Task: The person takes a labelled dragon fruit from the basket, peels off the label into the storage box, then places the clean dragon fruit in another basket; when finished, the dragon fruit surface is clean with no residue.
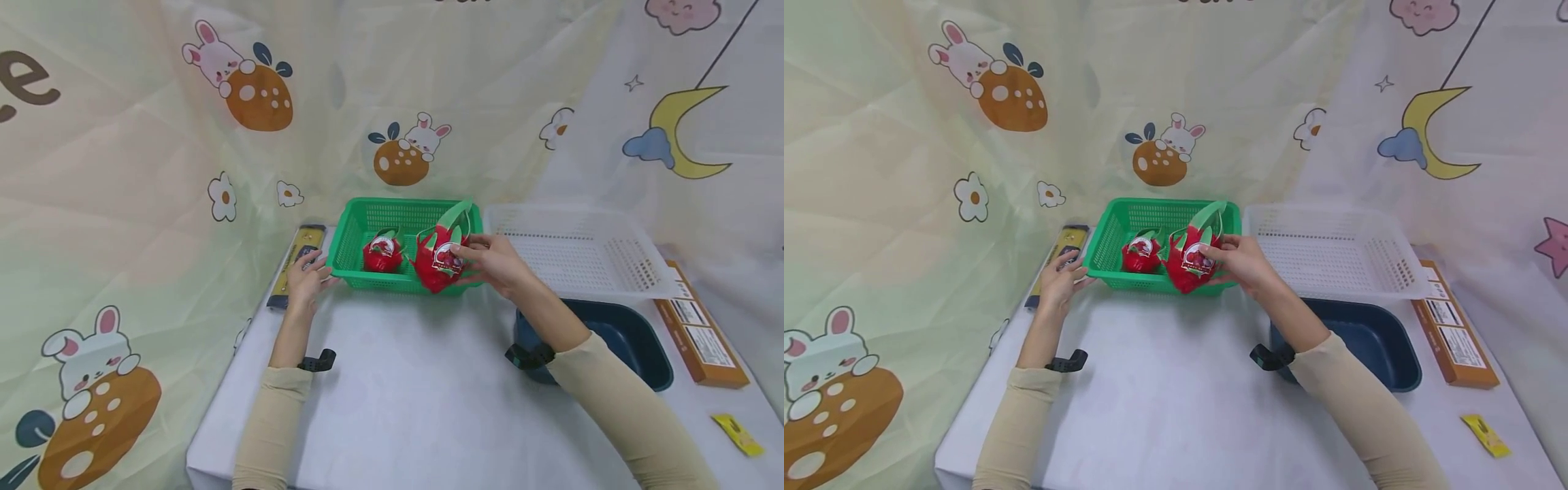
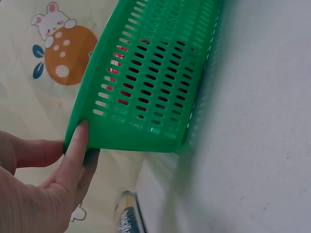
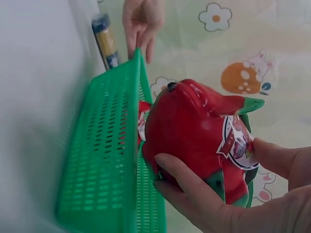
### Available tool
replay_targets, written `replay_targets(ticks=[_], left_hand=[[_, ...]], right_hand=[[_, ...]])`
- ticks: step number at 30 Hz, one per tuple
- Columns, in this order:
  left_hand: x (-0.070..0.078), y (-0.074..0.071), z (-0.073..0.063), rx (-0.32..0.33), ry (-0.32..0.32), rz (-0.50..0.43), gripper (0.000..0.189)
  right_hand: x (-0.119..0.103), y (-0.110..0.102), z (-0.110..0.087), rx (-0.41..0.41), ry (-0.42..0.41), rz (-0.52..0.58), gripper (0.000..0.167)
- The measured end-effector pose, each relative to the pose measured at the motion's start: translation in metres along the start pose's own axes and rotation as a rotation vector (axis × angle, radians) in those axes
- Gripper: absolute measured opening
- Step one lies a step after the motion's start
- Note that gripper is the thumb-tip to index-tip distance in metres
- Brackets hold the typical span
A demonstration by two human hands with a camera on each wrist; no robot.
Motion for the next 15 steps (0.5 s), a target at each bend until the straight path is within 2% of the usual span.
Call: replay_targets(ticks=[9,15], left_hand=[[-0.002,-0.002,0.001,0.005,0.002,-0.011,0.06],[-0.001,0.0,0.001,-0.003,0.001,-0.004,0.058]], right_hand=[[0.004,0.008,-0.033,-0.026,-0.042,-0.056,0.084],[0.02,0.014,-0.049,-0.057,-0.042,-0.081,0.085]])
Point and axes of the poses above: each hand's wrist, its own z-axis towards the middle knuckle, its own y-axis out of the palm, x = y × z, the point moved 7 cm from there along z, towards the middle knuckle, and after that the axes turned 10 degrees about -y, right-handed, at the moved point
